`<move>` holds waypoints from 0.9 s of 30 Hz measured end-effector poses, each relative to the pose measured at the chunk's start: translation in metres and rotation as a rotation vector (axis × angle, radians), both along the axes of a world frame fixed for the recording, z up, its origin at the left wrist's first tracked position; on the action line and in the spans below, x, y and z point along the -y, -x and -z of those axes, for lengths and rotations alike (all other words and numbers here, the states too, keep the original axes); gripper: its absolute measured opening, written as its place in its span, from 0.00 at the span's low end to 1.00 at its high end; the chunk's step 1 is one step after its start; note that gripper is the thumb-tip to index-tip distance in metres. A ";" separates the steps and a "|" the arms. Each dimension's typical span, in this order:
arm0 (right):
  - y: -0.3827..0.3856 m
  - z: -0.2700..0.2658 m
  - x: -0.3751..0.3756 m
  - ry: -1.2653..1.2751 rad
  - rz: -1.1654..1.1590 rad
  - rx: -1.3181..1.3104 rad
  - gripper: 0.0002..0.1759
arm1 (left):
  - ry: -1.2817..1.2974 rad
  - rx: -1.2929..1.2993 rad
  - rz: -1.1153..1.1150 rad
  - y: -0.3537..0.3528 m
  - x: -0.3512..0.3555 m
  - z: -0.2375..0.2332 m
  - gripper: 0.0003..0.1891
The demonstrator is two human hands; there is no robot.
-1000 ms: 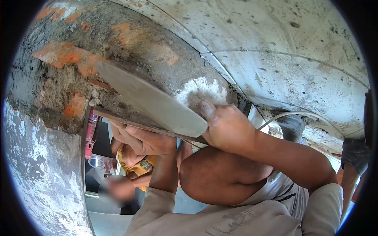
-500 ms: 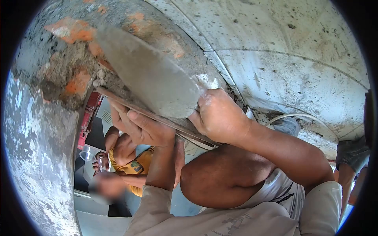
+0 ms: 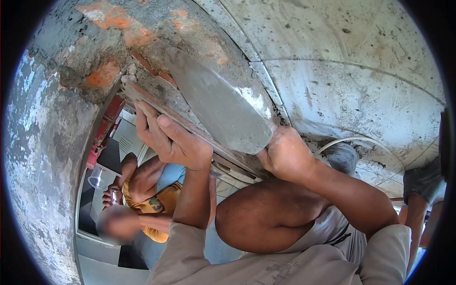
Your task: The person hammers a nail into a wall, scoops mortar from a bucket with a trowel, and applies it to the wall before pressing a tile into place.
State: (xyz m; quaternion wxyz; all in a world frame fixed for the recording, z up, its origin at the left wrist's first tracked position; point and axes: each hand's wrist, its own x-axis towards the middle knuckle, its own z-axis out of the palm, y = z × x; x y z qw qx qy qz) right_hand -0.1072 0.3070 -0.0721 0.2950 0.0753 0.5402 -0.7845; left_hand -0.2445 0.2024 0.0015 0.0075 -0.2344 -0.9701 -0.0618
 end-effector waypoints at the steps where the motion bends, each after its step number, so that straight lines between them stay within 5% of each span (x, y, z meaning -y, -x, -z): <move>1: 0.003 0.000 -0.001 0.005 0.098 0.030 0.20 | 0.001 -0.002 0.000 0.000 -0.001 0.000 0.23; 6: 0.039 0.000 -0.005 -0.027 0.306 0.009 0.20 | 0.002 -0.032 0.024 -0.001 -0.002 0.000 0.21; 20: 0.000 -0.016 0.007 -0.057 0.216 -0.044 0.21 | -0.023 -0.084 0.028 0.001 0.009 0.000 0.20; 22: -0.015 -0.021 0.002 -0.014 0.010 0.042 0.24 | -0.018 -0.071 0.026 -0.001 0.007 0.002 0.20; 27: 0.006 0.013 -0.024 -0.193 0.338 -0.102 0.18 | -0.045 -0.096 -0.016 0.000 0.012 0.003 0.21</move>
